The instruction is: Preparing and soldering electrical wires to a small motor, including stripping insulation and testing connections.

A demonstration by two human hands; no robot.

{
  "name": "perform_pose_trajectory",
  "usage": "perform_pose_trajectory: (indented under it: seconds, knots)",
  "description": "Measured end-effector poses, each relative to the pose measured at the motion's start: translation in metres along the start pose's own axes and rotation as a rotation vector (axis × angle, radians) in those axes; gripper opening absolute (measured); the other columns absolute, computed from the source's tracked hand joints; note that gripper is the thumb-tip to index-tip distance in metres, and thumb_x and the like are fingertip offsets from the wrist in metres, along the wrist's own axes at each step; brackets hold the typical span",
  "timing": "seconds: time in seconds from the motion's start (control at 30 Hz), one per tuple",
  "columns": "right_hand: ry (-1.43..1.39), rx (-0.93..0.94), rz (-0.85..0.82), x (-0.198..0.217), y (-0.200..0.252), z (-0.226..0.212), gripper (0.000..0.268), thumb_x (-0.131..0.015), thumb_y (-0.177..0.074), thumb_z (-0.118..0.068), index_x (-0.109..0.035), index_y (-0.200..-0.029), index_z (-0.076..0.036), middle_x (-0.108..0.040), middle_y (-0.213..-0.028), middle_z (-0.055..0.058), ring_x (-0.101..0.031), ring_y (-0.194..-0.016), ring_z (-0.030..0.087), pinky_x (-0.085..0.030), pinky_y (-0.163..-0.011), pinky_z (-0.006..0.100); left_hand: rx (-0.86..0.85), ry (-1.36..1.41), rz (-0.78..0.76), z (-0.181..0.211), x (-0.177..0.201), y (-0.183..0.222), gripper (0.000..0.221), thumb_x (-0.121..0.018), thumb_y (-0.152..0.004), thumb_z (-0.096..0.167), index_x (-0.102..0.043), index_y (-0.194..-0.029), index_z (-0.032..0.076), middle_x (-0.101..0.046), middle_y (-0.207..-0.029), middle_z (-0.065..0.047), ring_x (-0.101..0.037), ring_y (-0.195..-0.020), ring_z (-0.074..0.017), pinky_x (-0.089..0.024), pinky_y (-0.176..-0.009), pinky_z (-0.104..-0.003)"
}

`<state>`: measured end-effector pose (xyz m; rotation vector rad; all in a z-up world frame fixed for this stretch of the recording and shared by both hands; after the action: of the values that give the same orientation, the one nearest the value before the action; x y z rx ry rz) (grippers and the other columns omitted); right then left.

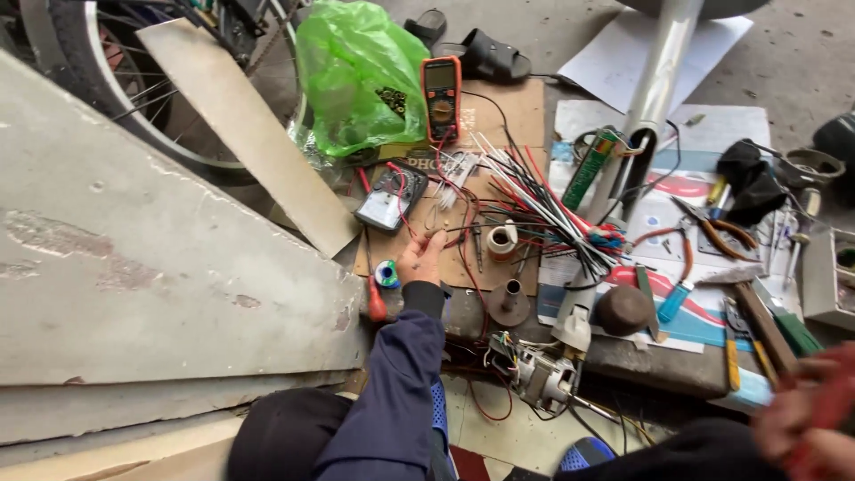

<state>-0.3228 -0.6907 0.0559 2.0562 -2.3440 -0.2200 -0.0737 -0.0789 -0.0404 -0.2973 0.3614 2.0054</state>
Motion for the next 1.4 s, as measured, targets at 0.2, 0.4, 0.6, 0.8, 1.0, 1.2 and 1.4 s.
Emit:
perform_pose_trajectory:
  seconds: [0.2, 0.4, 0.6, 0.8, 1.0, 1.2, 1.4]
  knots:
    - [-0.256, -0.784, -0.002, -0.375, 0.001, 0.005, 0.032, -0.068, -0.108, -0.031, -0.065, -0.11, 0.0, -0.055, -0.07, 0.015, -0.044, -0.05, 0.026, -0.029, -0.042, 0.041, -0.017, 0.014, 0.01, -0.004, 0.006, -0.003, 0.029, -0.08, -0.099, 0.01, -0.082, -0.124, -0.004, -0.084, -0.109, -0.009, -0.075, -0.096, -0.0128, -0.056, -0.091, -0.02]
    - [-0.162, -0.761, -0.219, -0.444, -0.045, 0.01, 0.058, -0.059, -0.107, -0.061, -0.061, -0.101, -0.003, -0.05, -0.071, 0.014, -0.043, -0.056, 0.025, -0.032, -0.05, 0.037, 0.058, 0.074, 0.006, 0.001, 0.0, 0.007, 0.027, -0.079, -0.101, 0.009, -0.08, -0.125, -0.002, -0.082, -0.108, -0.008, -0.073, -0.092, -0.0102, -0.057, -0.086, -0.02]
    - [-0.076, -0.814, -0.242, -0.461, -0.063, 0.02, 0.069, -0.06, -0.102, -0.069, -0.067, -0.101, 0.0, -0.056, -0.067, 0.013, -0.047, -0.048, 0.023, -0.032, -0.046, 0.034, 0.069, 0.113, -0.017, 0.016, -0.005, 0.018, 0.027, -0.078, -0.101, 0.007, -0.078, -0.125, -0.004, -0.082, -0.11, -0.01, -0.076, -0.096, -0.012, -0.057, -0.09, -0.02]
    - [0.014, -0.766, -0.164, -0.469, -0.069, 0.014, 0.062, -0.07, -0.095, -0.061, -0.068, -0.096, 0.0, -0.055, -0.068, 0.013, -0.047, -0.05, 0.024, -0.032, -0.048, 0.035, 0.098, 0.15, 0.029, 0.02, -0.004, 0.02, 0.028, -0.08, -0.098, 0.009, -0.08, -0.124, -0.003, -0.081, -0.109, -0.009, -0.072, -0.095, -0.011, -0.057, -0.09, -0.021]
    - [0.019, -0.75, -0.164, -0.466, -0.072, 0.02, 0.061, -0.07, -0.097, -0.06, -0.069, -0.098, 0.001, -0.056, -0.065, 0.013, -0.046, -0.047, 0.023, -0.031, -0.044, 0.034, 0.099, 0.112, 0.038, 0.023, -0.003, 0.022, 0.026, -0.081, -0.098, 0.009, -0.083, -0.122, -0.001, -0.08, -0.102, -0.005, -0.067, -0.087, -0.0067, -0.053, -0.082, -0.017]
    - [0.048, -0.735, -0.121, -0.462, -0.072, 0.03, 0.059, -0.077, -0.094, -0.055, -0.069, -0.096, 0.003, -0.058, -0.064, 0.014, -0.046, -0.042, 0.021, -0.03, -0.038, 0.032, 0.129, 0.063, 0.038, 0.024, -0.002, 0.021, 0.029, -0.082, -0.097, 0.01, -0.084, -0.125, 0.0, -0.082, -0.106, -0.005, -0.071, -0.09, -0.007, -0.056, -0.084, -0.018]
    - [0.074, -0.724, -0.15, -0.466, -0.07, 0.024, 0.061, -0.072, -0.097, -0.058, -0.069, -0.097, 0.003, -0.058, -0.066, 0.014, -0.049, -0.046, 0.023, -0.033, -0.043, 0.034, 0.141, 0.062, 0.061, 0.009, 0.002, 0.016, 0.029, -0.084, -0.097, 0.011, -0.084, -0.123, 0.0, -0.078, -0.098, -0.002, -0.063, -0.08, -0.0041, -0.051, -0.074, -0.015]
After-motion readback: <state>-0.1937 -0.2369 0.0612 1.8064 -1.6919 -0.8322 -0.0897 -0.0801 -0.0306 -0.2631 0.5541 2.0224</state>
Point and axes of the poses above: each hand's wrist, its own y-axis away from the middle knuckle, its own x-axis out of the back of the hand, z = x × y, the point moved 3 cm from there along -y, towards the middle knuckle
